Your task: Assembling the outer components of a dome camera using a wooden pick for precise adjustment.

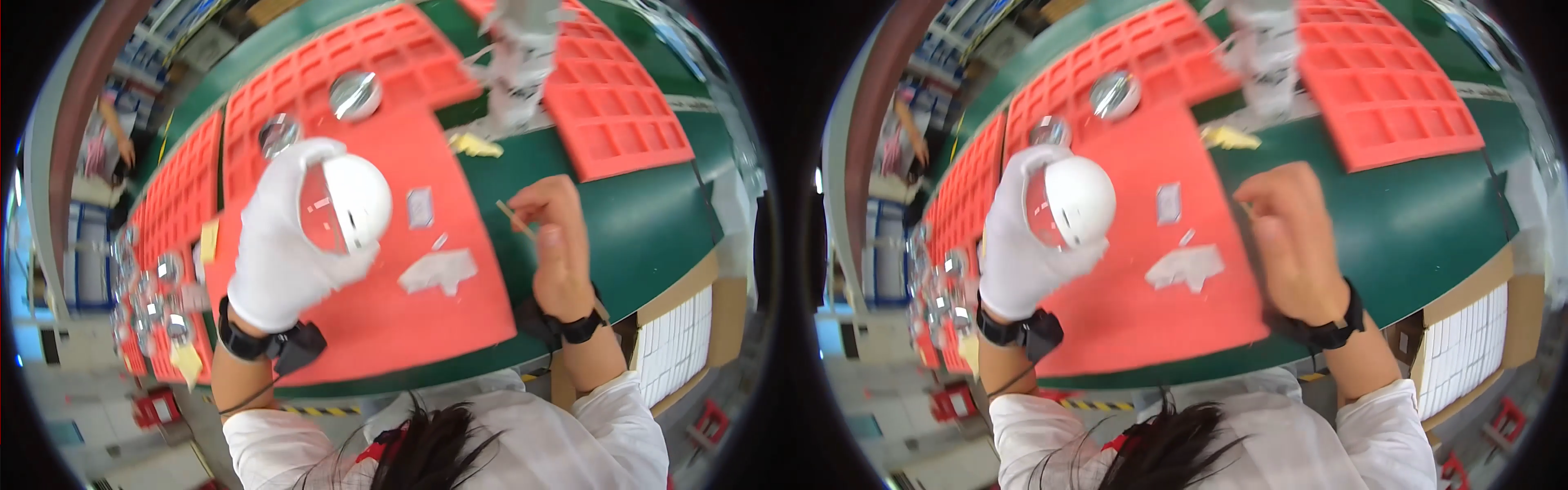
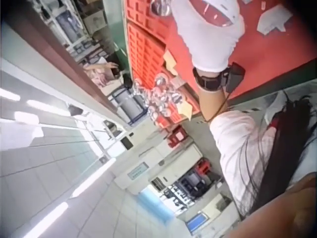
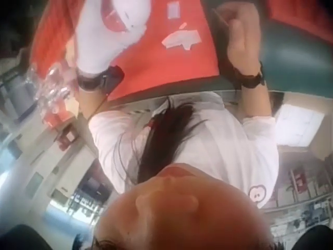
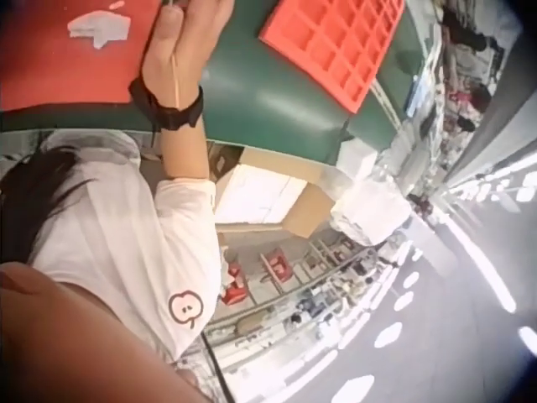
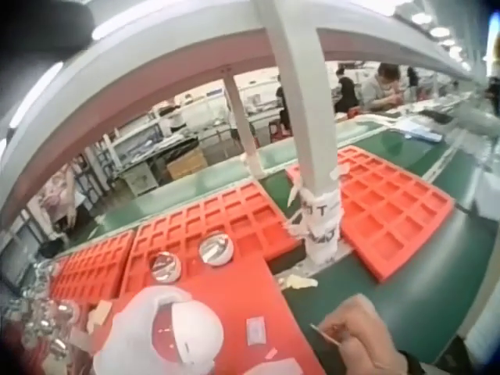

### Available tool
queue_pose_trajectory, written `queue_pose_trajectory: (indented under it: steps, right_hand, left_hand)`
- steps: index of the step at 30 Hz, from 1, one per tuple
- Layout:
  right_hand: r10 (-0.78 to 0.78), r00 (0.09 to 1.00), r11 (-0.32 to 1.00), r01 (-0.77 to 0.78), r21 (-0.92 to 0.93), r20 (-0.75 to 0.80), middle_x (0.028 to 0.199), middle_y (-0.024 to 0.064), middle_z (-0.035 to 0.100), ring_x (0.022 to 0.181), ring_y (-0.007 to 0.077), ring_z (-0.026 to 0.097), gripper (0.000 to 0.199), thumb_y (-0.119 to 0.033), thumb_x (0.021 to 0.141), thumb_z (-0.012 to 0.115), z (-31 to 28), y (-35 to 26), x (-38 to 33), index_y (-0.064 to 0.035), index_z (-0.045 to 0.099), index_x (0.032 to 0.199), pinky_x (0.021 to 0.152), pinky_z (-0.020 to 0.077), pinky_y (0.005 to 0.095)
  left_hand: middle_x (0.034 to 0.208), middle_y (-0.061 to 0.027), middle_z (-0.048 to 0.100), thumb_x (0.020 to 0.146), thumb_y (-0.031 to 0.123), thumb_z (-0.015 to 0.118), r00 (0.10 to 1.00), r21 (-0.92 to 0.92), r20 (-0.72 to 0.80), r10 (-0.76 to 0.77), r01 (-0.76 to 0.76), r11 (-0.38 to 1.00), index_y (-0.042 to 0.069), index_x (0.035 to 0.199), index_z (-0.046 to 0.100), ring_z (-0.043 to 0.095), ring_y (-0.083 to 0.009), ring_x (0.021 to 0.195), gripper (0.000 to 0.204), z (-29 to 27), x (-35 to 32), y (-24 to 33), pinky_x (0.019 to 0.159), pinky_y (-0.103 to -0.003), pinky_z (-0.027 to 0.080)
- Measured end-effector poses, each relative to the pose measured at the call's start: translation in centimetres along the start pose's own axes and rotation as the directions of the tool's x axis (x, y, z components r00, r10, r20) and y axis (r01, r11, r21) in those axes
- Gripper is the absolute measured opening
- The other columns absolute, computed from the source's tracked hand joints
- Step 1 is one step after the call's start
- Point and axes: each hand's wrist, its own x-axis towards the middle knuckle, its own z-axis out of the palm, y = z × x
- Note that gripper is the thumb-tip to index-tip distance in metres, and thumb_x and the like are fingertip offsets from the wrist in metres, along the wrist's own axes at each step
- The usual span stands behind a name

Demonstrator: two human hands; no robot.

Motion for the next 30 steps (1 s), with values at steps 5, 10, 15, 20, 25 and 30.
queue_pose_trajectory:
  steps: [5, 10, 15, 20, 25, 30]
  right_hand:
    - [0.099, 0.975, 0.946, -0.154, 0.285, 0.199, 0.093, 0.0154, 0.061, 0.082, 0.0204, 0.058, 0.047, -0.037, 0.102, 0.038, 1.2, -2.6, -2.1, 0.0049, 0.061, 0.102, 0.075, 0.0442, 0.0321]
    - [0.208, 0.932, 0.916, -0.292, 0.276, 0.297, 0.09, 0.0162, 0.064, 0.08, 0.0213, 0.061, 0.041, -0.033, 0.098, 0.05, 5.3, -7.7, -6.7, 0.0058, 0.062, 0.102, 0.073, 0.047, 0.0337]
    - [-0.219, 0.901, 0.894, 0.031, 0.447, 0.375, 0.08, 0.0128, 0.068, 0.08, 0.0273, 0.066, 0.024, -0.008, 0.083, 0.066, 11.3, -8.1, -8.9, 0.0057, 0.062, 0.103, 0.073, 0.054, 0.0396]
    - [-0.292, 0.899, 0.93, 0.186, 0.317, 0.328, 0.085, 0.0148, 0.068, 0.083, 0.0307, 0.067, 0.027, -0.002, 0.079, 0.065, 14.0, -9.2, -9.5, 0.0038, 0.062, 0.104, 0.073, 0.0551, 0.0396]
    - [-0.257, 0.885, 0.961, 0.191, 0.203, 0.388, 0.092, 0.0166, 0.067, 0.083, 0.0321, 0.066, 0.025, -0.001, 0.077, 0.065, 14.1, -9.9, -8.8, 0.0012, 0.063, 0.101, 0.073, 0.0549, 0.0396]
    - [-0.257, 0.879, 0.961, 0.19, 0.199, 0.403, 0.096, 0.0178, 0.067, 0.085, 0.033, 0.065, 0.023, -0.001, 0.076, 0.065, 14.0, -9.7, -8.7, 0.0001, 0.062, 0.099, 0.075, 0.0544, 0.0389]
  left_hand:
    - [0.119, -0.0103, 0.058, 0.057, 0.001, 0.081, 0.984, 0.062, -0.075, -0.159, 0.164, 0.984, 0.006, 0.123, 0.05, 0.059, -0.0233, 0.109, 0.073, -0.4, -10.9, 1.1, 0.093, -0.033, 0.049]
    - [0.124, -0.0108, 0.057, 0.057, 0.002, 0.082, 0.977, 0.164, -0.105, -0.185, 0.201, 0.966, 0.006, 0.124, 0.05, 0.059, -0.0243, 0.111, 0.073, 0.4, -17.2, -1.2, 0.092, -0.035, 0.05]
    - [0.129, -0.0113, 0.054, 0.058, 0.003, 0.084, 0.941, -0.059, -0.163, -0.297, 0.291, 0.955, 0.005, 0.126, 0.049, 0.058, -0.0242, 0.112, 0.076, 2.8, -19.4, -2.4, 0.093, -0.037, 0.05]
    - [0.131, -0.0109, 0.053, 0.059, 0.007, 0.087, 0.891, -0.38, -0.268, -0.366, 0.251, 0.89, 0.003, 0.129, 0.047, 0.056, -0.0213, 0.112, 0.081, 4.6, -20.6, -2.9, 0.092, -0.034, 0.049]
    - [0.132, -0.0112, 0.051, 0.06, 0.009, 0.088, 0.904, -0.451, -0.282, -0.322, 0.171, 0.876, 0.003, 0.133, 0.042, 0.054, -0.019, 0.112, 0.086, 4.9, -21.3, -4.1, 0.093, -0.032, 0.047]
    - [0.133, -0.0118, 0.05, 0.062, 0.011, 0.088, 0.906, -0.437, -0.306, -0.292, 0.139, 0.889, 0.003, 0.135, 0.041, 0.054, -0.0198, 0.113, 0.087, 4.9, -21.1, -4.0, 0.094, -0.033, 0.047]
